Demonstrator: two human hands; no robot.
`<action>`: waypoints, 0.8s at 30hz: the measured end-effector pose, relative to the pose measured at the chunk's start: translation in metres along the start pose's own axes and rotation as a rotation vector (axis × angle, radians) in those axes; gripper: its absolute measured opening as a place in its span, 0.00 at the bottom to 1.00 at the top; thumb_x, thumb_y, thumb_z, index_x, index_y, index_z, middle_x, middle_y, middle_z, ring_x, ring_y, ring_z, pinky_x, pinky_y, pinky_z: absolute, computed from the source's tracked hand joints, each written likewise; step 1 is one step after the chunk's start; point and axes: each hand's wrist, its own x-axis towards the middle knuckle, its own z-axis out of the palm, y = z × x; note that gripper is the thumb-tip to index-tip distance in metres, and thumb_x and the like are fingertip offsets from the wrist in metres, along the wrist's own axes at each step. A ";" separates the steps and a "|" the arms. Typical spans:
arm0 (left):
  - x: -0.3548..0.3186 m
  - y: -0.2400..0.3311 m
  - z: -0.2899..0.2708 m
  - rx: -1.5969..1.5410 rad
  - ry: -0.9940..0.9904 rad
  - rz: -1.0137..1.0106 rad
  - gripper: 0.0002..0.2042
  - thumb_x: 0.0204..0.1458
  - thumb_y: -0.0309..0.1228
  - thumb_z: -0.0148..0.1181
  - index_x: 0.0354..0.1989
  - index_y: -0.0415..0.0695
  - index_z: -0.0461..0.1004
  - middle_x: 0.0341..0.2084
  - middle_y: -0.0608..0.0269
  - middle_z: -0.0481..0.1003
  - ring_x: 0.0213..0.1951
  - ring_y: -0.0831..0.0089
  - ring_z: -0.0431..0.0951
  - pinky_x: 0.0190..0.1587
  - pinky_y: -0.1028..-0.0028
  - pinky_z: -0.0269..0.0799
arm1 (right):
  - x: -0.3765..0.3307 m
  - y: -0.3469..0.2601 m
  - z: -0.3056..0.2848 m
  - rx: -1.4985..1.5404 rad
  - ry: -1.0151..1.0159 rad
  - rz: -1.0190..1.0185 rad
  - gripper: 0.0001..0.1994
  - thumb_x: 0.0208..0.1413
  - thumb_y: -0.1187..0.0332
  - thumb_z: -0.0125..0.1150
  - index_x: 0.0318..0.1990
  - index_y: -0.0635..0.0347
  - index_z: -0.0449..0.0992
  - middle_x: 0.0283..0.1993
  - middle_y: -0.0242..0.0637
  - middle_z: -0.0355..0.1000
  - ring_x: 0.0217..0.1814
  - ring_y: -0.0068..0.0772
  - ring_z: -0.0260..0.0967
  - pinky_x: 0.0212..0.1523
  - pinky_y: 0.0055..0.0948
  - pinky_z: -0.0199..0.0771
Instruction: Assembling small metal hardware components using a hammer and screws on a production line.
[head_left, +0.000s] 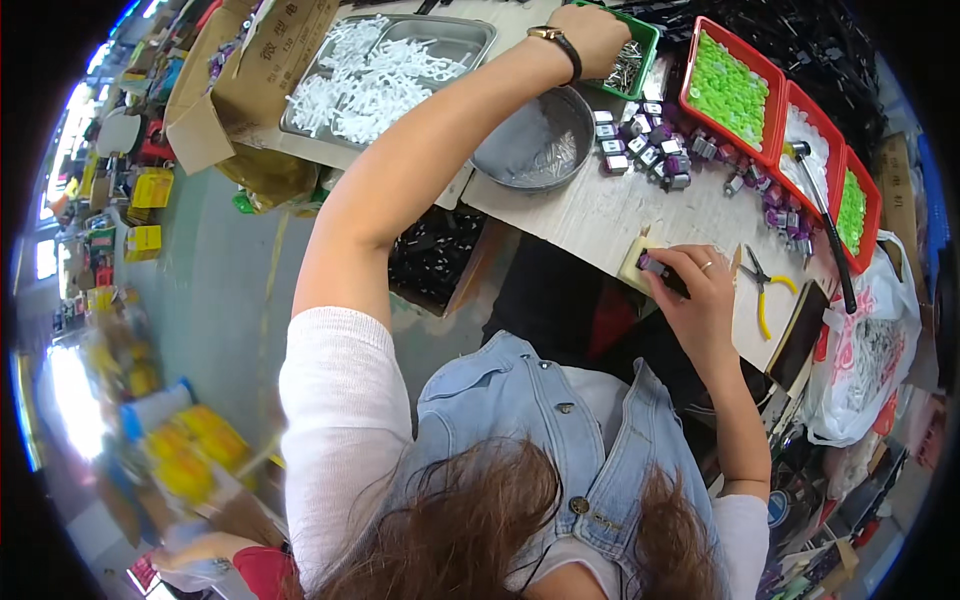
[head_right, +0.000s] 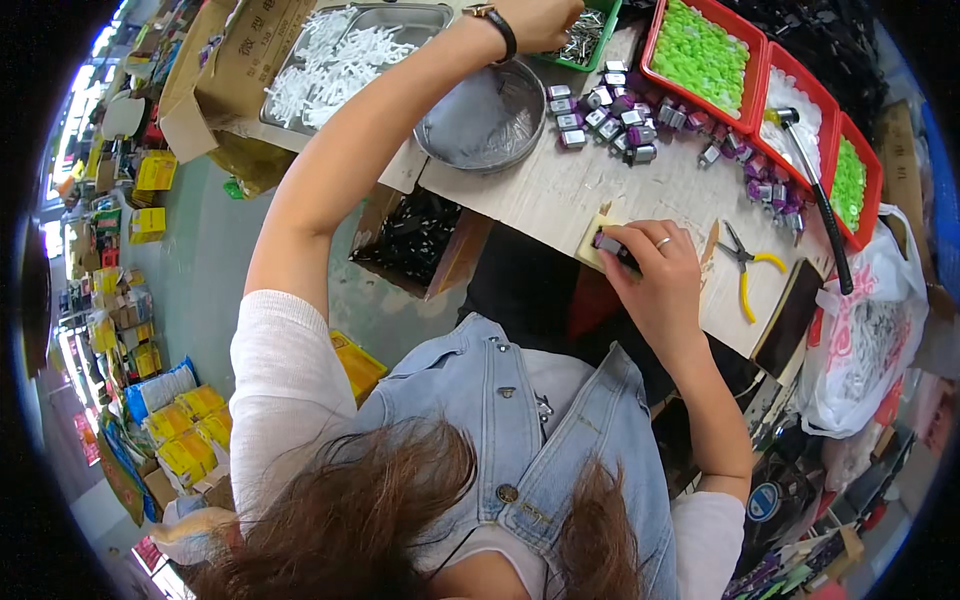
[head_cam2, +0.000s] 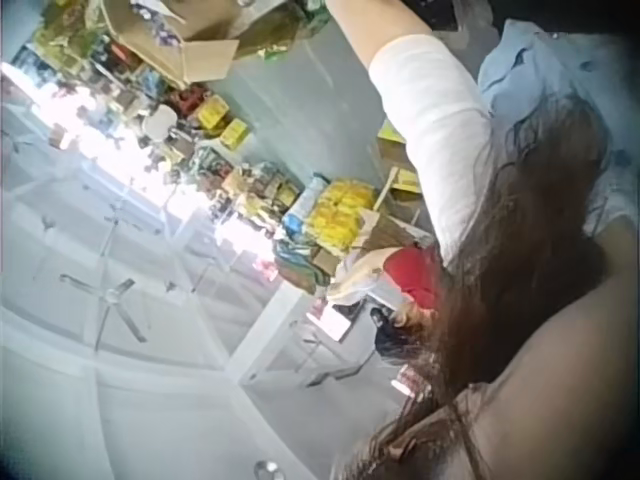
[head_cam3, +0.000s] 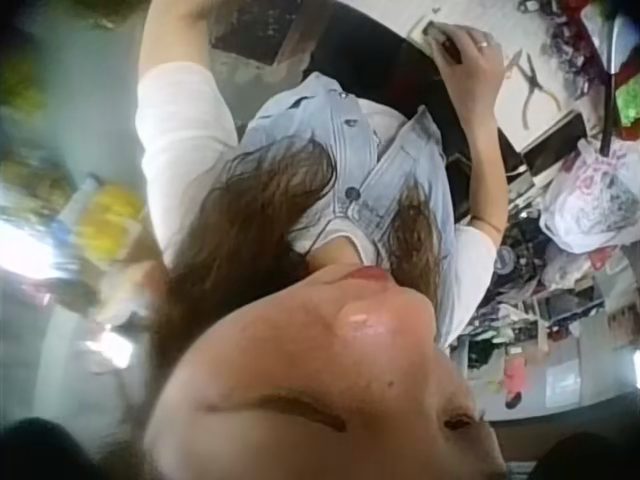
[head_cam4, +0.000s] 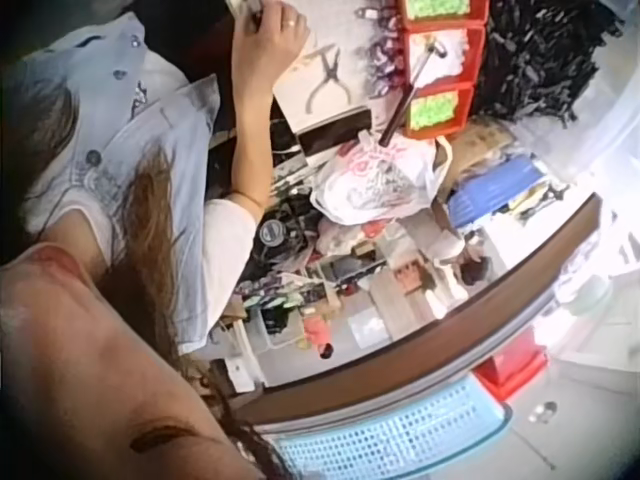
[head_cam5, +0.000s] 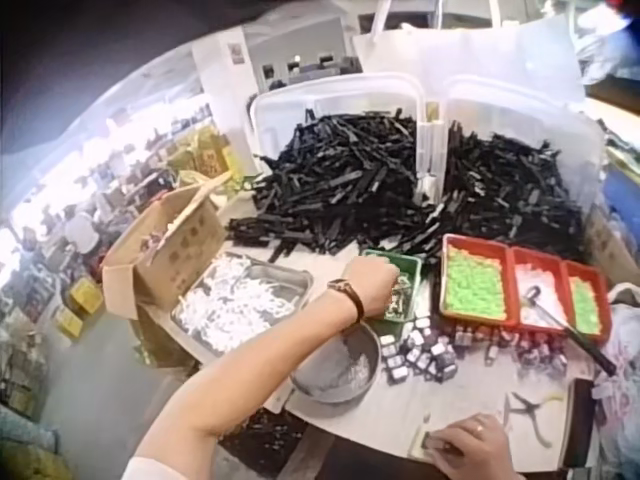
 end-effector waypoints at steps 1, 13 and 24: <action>0.003 -0.001 -0.002 0.007 -0.045 -0.027 0.08 0.43 0.33 0.59 0.25 0.41 0.79 0.26 0.48 0.78 0.33 0.53 0.80 0.37 0.61 0.75 | 0.001 0.002 0.001 0.044 -0.009 -0.008 0.13 0.40 0.77 0.69 0.37 0.57 0.78 0.34 0.36 0.72 0.38 0.39 0.69 0.39 0.34 0.69; 0.039 0.028 -0.010 0.181 -0.303 0.037 0.10 0.47 0.30 0.61 0.38 0.46 0.81 0.37 0.55 0.80 0.40 0.60 0.80 0.42 0.65 0.75 | 0.004 0.019 0.001 0.064 -0.080 -0.054 0.14 0.40 0.74 0.70 0.38 0.56 0.78 0.32 0.34 0.70 0.37 0.38 0.67 0.39 0.33 0.68; 0.010 -0.005 0.000 -0.119 -0.088 0.051 0.08 0.41 0.29 0.61 0.31 0.43 0.79 0.29 0.52 0.79 0.36 0.54 0.80 0.38 0.61 0.76 | 0.170 0.105 -0.011 -0.197 0.205 0.073 0.10 0.52 0.65 0.62 0.38 0.61 0.79 0.36 0.45 0.77 0.37 0.45 0.75 0.41 0.38 0.73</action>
